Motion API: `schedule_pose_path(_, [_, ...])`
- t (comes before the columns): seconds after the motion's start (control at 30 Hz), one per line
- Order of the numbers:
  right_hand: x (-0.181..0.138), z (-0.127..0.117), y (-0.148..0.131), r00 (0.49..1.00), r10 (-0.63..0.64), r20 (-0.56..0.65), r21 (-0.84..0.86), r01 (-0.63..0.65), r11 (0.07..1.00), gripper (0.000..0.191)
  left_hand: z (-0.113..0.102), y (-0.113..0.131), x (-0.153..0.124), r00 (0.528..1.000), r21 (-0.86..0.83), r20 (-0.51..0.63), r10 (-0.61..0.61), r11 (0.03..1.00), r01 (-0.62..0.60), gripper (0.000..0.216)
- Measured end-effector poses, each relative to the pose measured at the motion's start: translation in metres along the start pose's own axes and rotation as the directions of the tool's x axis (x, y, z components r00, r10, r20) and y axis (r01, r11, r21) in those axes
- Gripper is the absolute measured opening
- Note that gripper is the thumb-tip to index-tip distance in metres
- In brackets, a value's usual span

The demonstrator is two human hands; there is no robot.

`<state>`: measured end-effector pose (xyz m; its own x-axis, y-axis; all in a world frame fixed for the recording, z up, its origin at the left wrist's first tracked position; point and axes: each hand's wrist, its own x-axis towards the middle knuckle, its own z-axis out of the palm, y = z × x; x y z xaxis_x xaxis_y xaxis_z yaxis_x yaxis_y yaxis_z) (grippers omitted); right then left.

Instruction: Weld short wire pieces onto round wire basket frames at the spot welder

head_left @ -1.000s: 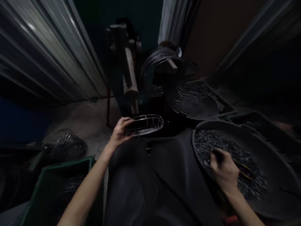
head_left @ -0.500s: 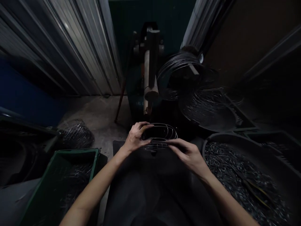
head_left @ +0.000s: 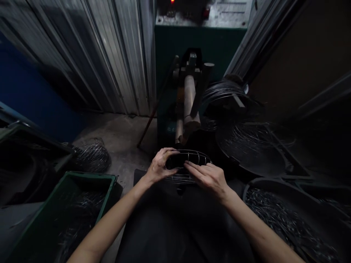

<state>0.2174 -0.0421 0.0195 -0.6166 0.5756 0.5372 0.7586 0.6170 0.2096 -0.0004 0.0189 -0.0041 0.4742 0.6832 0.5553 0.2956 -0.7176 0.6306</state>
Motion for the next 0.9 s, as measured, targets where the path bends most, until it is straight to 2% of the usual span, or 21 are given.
schedule_pose_path(0.2, [0.007,0.007,0.006,0.996,-0.040,-0.078,-0.043,0.037,0.998,0.038,0.003,-0.007,0.003,0.998,0.018,-0.059,-0.008,1.000,0.009,0.051])
schedule_pose_path(0.73, [0.016,0.035,0.023,0.993,-0.058,-0.098,-0.060,0.052,0.997,0.038,0.003,-0.039,0.014,0.997,0.025,-0.078,0.008,1.000,-0.006,0.051])
schedule_pose_path(0.9, [0.020,0.043,0.019,0.995,-0.027,-0.097,-0.069,0.021,0.997,0.038,-0.002,-0.043,0.015,0.999,0.029,-0.027,0.025,0.999,-0.024,0.052])
